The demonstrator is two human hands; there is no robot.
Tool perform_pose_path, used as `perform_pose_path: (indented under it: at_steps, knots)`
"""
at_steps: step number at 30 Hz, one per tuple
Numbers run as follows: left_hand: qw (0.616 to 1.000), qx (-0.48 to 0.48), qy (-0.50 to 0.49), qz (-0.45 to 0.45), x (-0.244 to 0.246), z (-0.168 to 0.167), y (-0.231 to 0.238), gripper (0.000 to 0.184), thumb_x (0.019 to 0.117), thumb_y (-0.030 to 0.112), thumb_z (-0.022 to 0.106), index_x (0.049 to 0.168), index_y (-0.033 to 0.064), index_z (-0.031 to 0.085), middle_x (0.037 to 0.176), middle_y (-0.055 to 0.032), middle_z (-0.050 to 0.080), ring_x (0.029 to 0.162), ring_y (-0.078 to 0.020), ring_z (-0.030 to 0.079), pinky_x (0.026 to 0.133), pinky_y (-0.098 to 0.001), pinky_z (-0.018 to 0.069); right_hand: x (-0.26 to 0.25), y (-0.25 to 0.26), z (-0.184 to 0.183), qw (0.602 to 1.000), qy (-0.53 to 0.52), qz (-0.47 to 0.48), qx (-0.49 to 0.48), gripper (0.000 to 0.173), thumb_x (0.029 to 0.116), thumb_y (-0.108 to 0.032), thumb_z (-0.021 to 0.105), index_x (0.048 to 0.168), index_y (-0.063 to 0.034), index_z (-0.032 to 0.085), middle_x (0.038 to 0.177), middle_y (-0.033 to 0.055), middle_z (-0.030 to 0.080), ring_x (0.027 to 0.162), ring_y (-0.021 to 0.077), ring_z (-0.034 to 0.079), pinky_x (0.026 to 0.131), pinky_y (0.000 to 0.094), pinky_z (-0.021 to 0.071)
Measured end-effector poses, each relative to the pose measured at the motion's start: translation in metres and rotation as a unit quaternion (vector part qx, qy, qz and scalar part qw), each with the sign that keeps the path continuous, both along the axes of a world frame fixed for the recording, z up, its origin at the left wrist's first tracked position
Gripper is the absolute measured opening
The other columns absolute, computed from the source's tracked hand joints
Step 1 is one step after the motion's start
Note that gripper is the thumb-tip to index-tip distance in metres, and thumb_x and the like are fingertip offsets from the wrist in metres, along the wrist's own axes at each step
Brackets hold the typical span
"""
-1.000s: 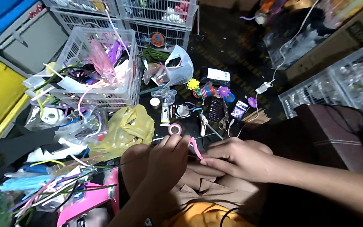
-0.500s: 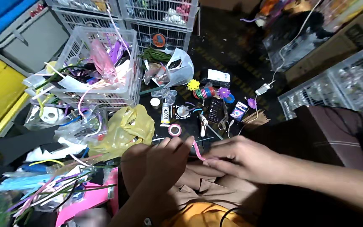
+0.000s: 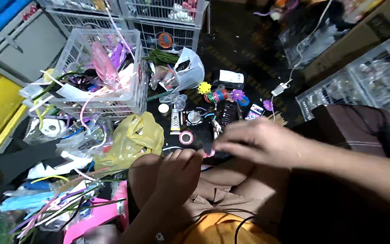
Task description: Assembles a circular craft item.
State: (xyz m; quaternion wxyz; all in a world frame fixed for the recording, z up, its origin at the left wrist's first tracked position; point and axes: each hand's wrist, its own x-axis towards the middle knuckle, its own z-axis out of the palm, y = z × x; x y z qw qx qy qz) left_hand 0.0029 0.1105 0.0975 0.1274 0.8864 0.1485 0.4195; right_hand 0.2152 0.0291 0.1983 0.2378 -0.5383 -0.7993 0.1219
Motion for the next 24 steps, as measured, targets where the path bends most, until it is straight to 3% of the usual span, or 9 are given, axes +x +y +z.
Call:
perform_pose_path:
  at_steps: [3, 6, 8, 10, 12, 15, 19, 21, 24]
  knots:
    - [0.999, -0.002, -0.032, 0.001, 0.000, 0.005, 0.000, 0.019, 0.1011, 0.015, 0.059, 0.108, 0.0084, 0.076, 0.089, -0.0099, 0.071, 0.080, -0.0213, 0.066, 0.072, -0.0313, 0.0528, 0.020, 0.013, -0.019, 0.997, 0.049, -0.041, -0.045, 0.021, 0.0992, -0.023, 0.062, 0.096, -0.0110, 0.079, 0.080, -0.0052, 0.070, 0.070, -0.0015, 0.062, 0.064, 0.0174, 0.0536]
    - [1.000, 0.001, -0.006, 0.027, -0.001, 0.009, 0.001, 0.021, 0.1005, 0.015, 0.058, 0.110, 0.0082, 0.077, 0.088, -0.0093, 0.071, 0.078, -0.0218, 0.067, 0.070, -0.0329, 0.0535, 0.005, -0.008, -0.045, 0.991, 0.065, -0.012, -0.116, 0.029, 0.1040, -0.025, 0.056, 0.100, -0.0057, 0.077, 0.084, 0.0050, 0.072, 0.076, 0.0105, 0.067, 0.072, 0.0295, 0.0559]
    - [0.999, 0.006, 0.017, 0.034, -0.002, 0.007, 0.001, 0.022, 0.0982, 0.013, 0.058, 0.109, 0.0089, 0.077, 0.088, -0.0093, 0.072, 0.077, -0.0234, 0.068, 0.068, -0.0357, 0.0540, -0.011, -0.023, -0.037, 0.995, 0.031, 0.019, -0.089, 0.030, 0.1046, -0.024, 0.051, 0.095, -0.0056, 0.073, 0.079, 0.0061, 0.068, 0.071, 0.0139, 0.065, 0.066, 0.0297, 0.0545]
    - [1.000, 0.011, 0.018, 0.024, -0.001, 0.002, -0.001, 0.021, 0.0979, 0.012, 0.059, 0.108, 0.0091, 0.078, 0.088, -0.0100, 0.072, 0.077, -0.0247, 0.068, 0.068, -0.0373, 0.0536, -0.014, -0.023, -0.014, 0.999, -0.010, 0.016, -0.027, 0.032, 0.1058, -0.024, 0.049, 0.093, -0.0077, 0.073, 0.076, 0.0032, 0.066, 0.067, 0.0111, 0.063, 0.061, 0.0257, 0.0526]
    - [0.999, 0.029, 0.002, 0.013, 0.000, 0.000, -0.002, 0.019, 0.0988, 0.013, 0.060, 0.106, 0.0090, 0.077, 0.086, -0.0100, 0.071, 0.076, -0.0248, 0.066, 0.069, -0.0372, 0.0524, -0.001, -0.011, 0.001, 1.000, -0.019, -0.012, -0.003, 0.030, 0.1037, -0.024, 0.052, 0.095, -0.0098, 0.077, 0.079, -0.0009, 0.069, 0.070, 0.0052, 0.064, 0.062, 0.0222, 0.0533]
    - [0.998, 0.059, -0.021, 0.028, 0.000, 0.002, 0.002, 0.018, 0.1009, 0.014, 0.059, 0.107, 0.0087, 0.075, 0.086, -0.0090, 0.069, 0.076, -0.0229, 0.064, 0.073, -0.0337, 0.0512, 0.019, 0.004, -0.019, 0.997, 0.031, -0.045, -0.055, 0.025, 0.1009, -0.024, 0.058, 0.095, -0.0118, 0.078, 0.080, -0.0056, 0.071, 0.070, -0.0012, 0.063, 0.064, 0.0191, 0.0539]
    - [0.997, 0.052, 0.006, 0.061, -0.005, 0.000, 0.004, 0.018, 0.0976, 0.010, 0.061, 0.106, 0.0078, 0.077, 0.089, -0.0107, 0.072, 0.077, -0.0247, 0.069, 0.069, -0.0359, 0.0552, -0.008, -0.017, -0.042, 0.991, 0.046, -0.001, -0.125, 0.034, 0.1058, -0.026, 0.050, 0.086, -0.0053, 0.069, 0.072, 0.0058, 0.063, 0.065, 0.0141, 0.061, 0.060, 0.0328, 0.0511]
    - [0.997, 0.058, 0.012, 0.052, -0.006, -0.004, 0.001, 0.018, 0.0957, 0.009, 0.062, 0.105, 0.0089, 0.077, 0.091, -0.0101, 0.073, 0.077, -0.0240, 0.068, 0.069, -0.0349, 0.0541, -0.017, -0.021, -0.024, 0.997, 0.005, 0.013, -0.069, 0.033, 0.1054, -0.025, 0.048, 0.087, -0.0068, 0.069, 0.072, 0.0052, 0.064, 0.065, 0.0145, 0.063, 0.058, 0.0306, 0.0519]
    - [0.997, 0.074, -0.013, 0.024, -0.007, -0.006, 0.000, 0.018, 0.0988, 0.012, 0.060, 0.107, 0.0099, 0.076, 0.092, -0.0090, 0.072, 0.079, -0.0226, 0.066, 0.072, -0.0330, 0.0515, 0.002, -0.005, -0.007, 1.000, 0.000, -0.020, -0.019, 0.030, 0.1034, -0.025, 0.053, 0.095, -0.0106, 0.077, 0.081, -0.0026, 0.070, 0.072, 0.0022, 0.064, 0.065, 0.0198, 0.0534]
